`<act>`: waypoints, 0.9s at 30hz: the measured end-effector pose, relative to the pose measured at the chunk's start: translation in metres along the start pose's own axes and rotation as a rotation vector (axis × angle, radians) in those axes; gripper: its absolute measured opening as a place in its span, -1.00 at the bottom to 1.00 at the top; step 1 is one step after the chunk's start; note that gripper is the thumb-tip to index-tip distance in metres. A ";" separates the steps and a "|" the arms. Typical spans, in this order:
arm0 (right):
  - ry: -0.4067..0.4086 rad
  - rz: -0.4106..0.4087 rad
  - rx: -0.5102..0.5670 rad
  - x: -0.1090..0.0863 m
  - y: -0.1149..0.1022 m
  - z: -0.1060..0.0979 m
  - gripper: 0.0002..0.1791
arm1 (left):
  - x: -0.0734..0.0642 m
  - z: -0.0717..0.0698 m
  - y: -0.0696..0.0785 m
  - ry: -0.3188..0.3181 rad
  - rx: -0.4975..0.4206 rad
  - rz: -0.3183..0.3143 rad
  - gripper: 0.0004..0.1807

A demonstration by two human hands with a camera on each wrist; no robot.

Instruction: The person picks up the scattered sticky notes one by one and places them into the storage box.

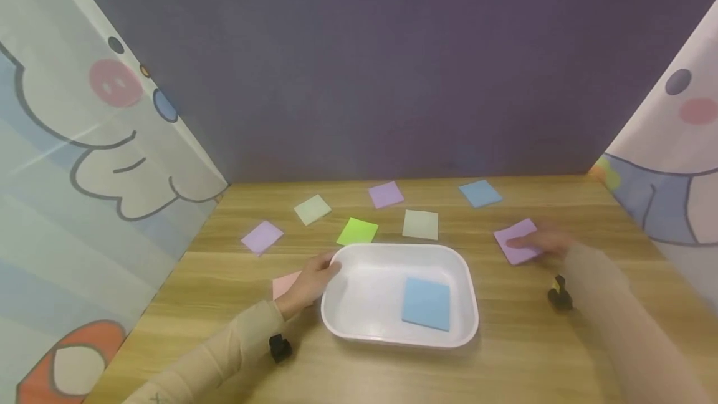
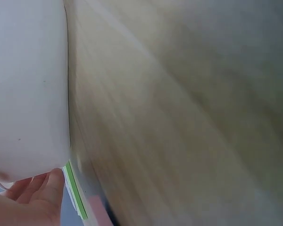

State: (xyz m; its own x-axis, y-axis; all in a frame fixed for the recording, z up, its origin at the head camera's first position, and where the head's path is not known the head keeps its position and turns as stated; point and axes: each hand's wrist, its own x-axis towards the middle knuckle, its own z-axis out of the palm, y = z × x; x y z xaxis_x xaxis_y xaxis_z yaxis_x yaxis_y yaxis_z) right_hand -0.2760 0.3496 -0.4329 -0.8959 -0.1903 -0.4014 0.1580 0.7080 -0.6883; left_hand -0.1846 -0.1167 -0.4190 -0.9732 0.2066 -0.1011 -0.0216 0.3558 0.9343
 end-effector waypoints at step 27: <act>0.167 -0.228 0.286 -0.012 -0.047 0.011 -0.33 | -0.009 -0.001 0.019 -0.007 0.024 -0.012 -0.59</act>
State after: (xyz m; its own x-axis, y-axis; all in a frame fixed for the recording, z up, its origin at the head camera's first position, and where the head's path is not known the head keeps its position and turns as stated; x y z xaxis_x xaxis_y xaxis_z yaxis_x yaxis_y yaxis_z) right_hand -0.2682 0.3109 -0.4030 -0.9727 -0.1912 -0.1316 0.0353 0.4382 -0.8982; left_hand -0.1763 -0.1123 -0.3997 -0.9713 0.2083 -0.1151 -0.0281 0.3799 0.9246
